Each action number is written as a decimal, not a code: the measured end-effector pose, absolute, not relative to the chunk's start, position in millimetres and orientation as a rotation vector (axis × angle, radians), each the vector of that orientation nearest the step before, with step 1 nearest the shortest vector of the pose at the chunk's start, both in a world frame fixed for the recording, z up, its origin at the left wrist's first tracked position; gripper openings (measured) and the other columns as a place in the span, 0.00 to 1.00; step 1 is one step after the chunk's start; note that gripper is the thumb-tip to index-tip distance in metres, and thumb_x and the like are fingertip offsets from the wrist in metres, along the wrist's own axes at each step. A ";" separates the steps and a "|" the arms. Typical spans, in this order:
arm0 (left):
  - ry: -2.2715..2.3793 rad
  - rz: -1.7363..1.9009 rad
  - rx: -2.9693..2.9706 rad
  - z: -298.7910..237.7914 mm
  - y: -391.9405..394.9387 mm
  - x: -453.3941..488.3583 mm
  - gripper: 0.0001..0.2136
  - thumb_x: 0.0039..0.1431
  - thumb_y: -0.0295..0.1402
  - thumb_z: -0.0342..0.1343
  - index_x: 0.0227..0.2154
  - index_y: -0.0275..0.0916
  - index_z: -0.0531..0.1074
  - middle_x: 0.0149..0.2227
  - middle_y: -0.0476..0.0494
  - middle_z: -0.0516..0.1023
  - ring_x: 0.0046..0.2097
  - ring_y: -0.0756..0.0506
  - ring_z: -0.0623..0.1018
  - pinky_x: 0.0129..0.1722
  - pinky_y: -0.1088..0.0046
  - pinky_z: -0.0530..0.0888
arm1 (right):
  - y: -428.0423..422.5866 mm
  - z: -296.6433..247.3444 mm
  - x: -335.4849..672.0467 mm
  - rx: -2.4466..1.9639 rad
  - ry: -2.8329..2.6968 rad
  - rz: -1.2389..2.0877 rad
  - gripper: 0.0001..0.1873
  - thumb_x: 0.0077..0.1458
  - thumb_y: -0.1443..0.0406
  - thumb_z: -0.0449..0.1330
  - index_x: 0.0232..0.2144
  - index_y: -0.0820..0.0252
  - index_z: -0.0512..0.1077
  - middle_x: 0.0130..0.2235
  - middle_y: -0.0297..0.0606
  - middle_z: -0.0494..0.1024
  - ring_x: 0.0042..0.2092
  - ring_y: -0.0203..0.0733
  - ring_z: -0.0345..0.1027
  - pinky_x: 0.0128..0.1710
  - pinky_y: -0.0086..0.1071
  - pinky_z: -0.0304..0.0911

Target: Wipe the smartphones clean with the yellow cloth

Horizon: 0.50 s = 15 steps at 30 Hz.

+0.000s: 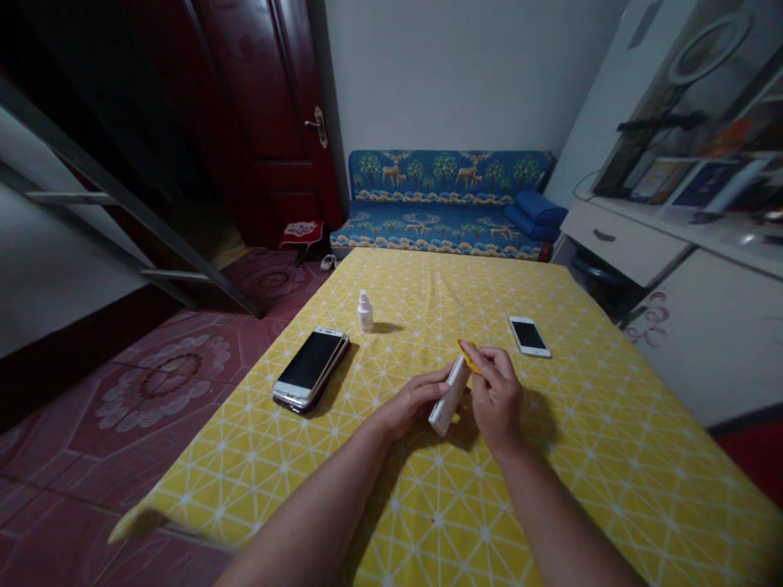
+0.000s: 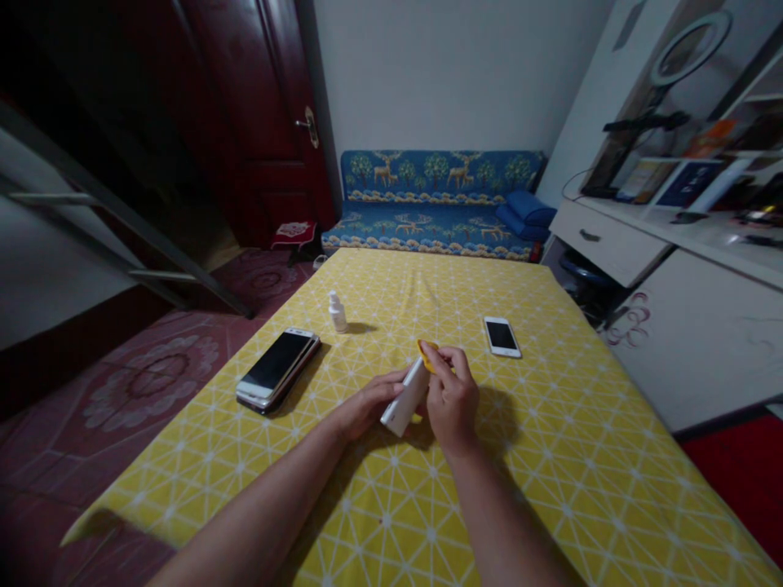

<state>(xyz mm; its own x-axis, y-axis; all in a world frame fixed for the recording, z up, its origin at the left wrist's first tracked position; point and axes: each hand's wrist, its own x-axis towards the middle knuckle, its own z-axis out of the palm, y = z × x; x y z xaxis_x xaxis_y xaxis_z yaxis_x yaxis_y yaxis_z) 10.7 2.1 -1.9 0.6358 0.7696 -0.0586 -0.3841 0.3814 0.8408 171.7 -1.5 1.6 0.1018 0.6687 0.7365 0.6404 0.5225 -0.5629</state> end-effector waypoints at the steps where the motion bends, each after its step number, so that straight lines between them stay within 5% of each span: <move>1: 0.490 0.771 0.910 -1.5 1.7 10.4 0.27 0.53 0.38 0.60 0.57 0.38 0.69 0.41 0.35 0.78 0.37 0.42 0.78 0.32 0.70 0.74 | -1.6 1.9 172.1 -1.151 -1.556 0.057 0.23 0.61 0.72 0.48 0.53 0.51 0.73 0.40 0.39 0.70 0.42 0.39 0.68 0.40 0.34 0.66; 9: 0.438 0.787 0.896 3.6 3.4 7.1 0.29 0.53 0.36 0.56 0.59 0.37 0.66 0.51 0.31 0.75 0.40 0.39 0.79 0.29 0.69 0.75 | 7.3 -10.4 183.1 -1.210 -1.422 0.228 0.19 0.58 0.71 0.51 0.46 0.56 0.77 0.38 0.38 0.72 0.40 0.40 0.69 0.40 0.34 0.66; 15: 0.300 0.815 0.659 0.3 6.6 4.8 0.23 0.58 0.38 0.52 0.55 0.35 0.68 0.53 0.28 0.74 0.47 0.34 0.77 0.34 0.57 0.78 | 8.0 -14.1 184.2 -1.356 -1.562 0.048 0.23 0.58 0.72 0.50 0.51 0.53 0.75 0.38 0.39 0.72 0.37 0.41 0.70 0.34 0.31 0.65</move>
<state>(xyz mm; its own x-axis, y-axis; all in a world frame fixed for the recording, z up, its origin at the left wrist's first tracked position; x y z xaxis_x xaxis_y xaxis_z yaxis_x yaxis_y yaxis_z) 4.8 6.6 0.3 0.6590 0.7521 -0.0007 -0.5733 0.5029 0.6468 184.2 8.0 -14.1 0.1571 0.7514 0.6409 0.7106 0.3647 -0.6017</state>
